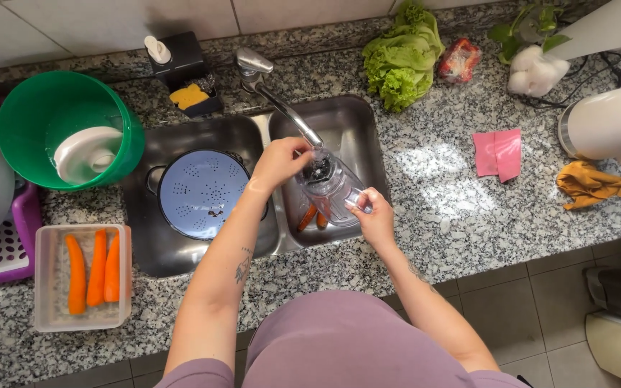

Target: The person retrieves a pink cloth from a drawer and wipes a black immersion blender and a white blender base on the countertop. They then rinse a clear blender jar under the tap and wipe it dry with the cloth before placing it on the counter.

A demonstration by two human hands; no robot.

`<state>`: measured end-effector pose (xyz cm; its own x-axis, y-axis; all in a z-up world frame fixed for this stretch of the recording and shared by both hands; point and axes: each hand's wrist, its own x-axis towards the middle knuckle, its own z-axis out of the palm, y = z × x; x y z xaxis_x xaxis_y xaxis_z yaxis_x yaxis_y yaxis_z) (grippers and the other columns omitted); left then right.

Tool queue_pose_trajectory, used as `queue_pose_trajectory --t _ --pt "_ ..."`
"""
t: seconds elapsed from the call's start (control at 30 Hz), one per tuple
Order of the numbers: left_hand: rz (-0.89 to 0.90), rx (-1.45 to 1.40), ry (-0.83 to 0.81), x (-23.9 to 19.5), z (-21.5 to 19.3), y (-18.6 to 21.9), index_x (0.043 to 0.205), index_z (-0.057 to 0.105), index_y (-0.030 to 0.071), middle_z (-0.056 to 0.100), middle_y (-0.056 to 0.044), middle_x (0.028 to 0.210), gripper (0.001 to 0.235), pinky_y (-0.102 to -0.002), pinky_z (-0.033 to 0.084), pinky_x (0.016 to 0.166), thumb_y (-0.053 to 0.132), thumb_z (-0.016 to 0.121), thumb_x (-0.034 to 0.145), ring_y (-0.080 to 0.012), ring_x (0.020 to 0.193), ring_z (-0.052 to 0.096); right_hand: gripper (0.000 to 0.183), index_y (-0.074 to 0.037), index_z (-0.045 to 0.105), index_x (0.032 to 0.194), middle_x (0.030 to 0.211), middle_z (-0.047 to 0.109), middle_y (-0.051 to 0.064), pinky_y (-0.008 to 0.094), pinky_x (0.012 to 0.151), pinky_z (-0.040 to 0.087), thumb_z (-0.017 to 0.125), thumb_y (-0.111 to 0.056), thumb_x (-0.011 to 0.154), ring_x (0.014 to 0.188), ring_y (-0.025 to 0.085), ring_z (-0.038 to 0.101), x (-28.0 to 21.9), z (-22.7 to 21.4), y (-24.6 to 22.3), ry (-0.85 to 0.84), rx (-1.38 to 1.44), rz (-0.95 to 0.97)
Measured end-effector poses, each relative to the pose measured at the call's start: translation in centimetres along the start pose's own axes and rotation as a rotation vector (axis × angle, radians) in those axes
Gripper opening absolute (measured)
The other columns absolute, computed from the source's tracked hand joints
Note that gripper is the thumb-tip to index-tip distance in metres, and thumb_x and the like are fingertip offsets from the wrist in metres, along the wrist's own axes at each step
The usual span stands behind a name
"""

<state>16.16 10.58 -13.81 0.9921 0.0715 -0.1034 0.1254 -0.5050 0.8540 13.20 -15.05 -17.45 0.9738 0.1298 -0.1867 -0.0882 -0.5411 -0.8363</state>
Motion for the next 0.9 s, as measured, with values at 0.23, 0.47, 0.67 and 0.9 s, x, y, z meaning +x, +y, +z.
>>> queue_pose_trajectory --t 0.23,0.47,0.67,0.9 --pt "0.13 0.588 -0.197 2.7 -0.9 0.1 0.08 0.071 0.017 0.067 -0.005 0.077 0.017 -0.044 0.054 0.074 0.033 0.066 0.079 -0.032 0.078 0.067 0.026 -0.012 0.057 0.069 0.069 0.057 0.003 0.031 0.073 0.046 0.083 -0.015 0.063 0.071 0.023 0.059 0.7 0.3 -0.3 -0.018 -0.055 -0.086" --pt "-0.069 0.264 -0.114 1.4 -3.8 0.8 0.092 0.069 0.023 0.07 -0.002 0.092 0.025 -0.046 0.05 0.085 0.014 0.051 0.078 -0.0307 0.095 0.063 0.028 -0.012 0.057 0.07 0.065 0.056 0.002 0.028 0.068 0.045 0.084 -0.014 0.062 0.067 0.019 0.057 1.0 0.0 0.1 -0.013 -0.008 -0.006" --pt "0.157 0.411 0.602 3.6 -7.5 1.9 0.111 0.052 0.006 0.056 -0.012 0.114 0.056 -0.045 0.045 0.076 -0.016 0.039 0.061 -0.0354 0.095 0.055 0.029 -0.017 0.045 0.071 0.073 0.051 -0.004 0.027 0.073 0.04 0.072 -0.007 0.078 0.072 0.012 0.046 0.0 -1.9 -5.3 -0.15 0.015 0.133" --pt "-0.03 1.076 0.209 4.8 -5.6 0.1 0.15 0.006 0.017 0.006 0.002 0.156 0.075 -0.052 0.013 0.112 -0.001 0.049 0.091 -0.029 0.143 0.022 0.022 -0.015 0.049 0.078 0.082 0.056 -0.001 0.023 0.07 0.046 0.07 -0.019 0.081 0.074 0.011 0.051 1.5 -2.7 -9.5 -0.171 -0.1 0.256"
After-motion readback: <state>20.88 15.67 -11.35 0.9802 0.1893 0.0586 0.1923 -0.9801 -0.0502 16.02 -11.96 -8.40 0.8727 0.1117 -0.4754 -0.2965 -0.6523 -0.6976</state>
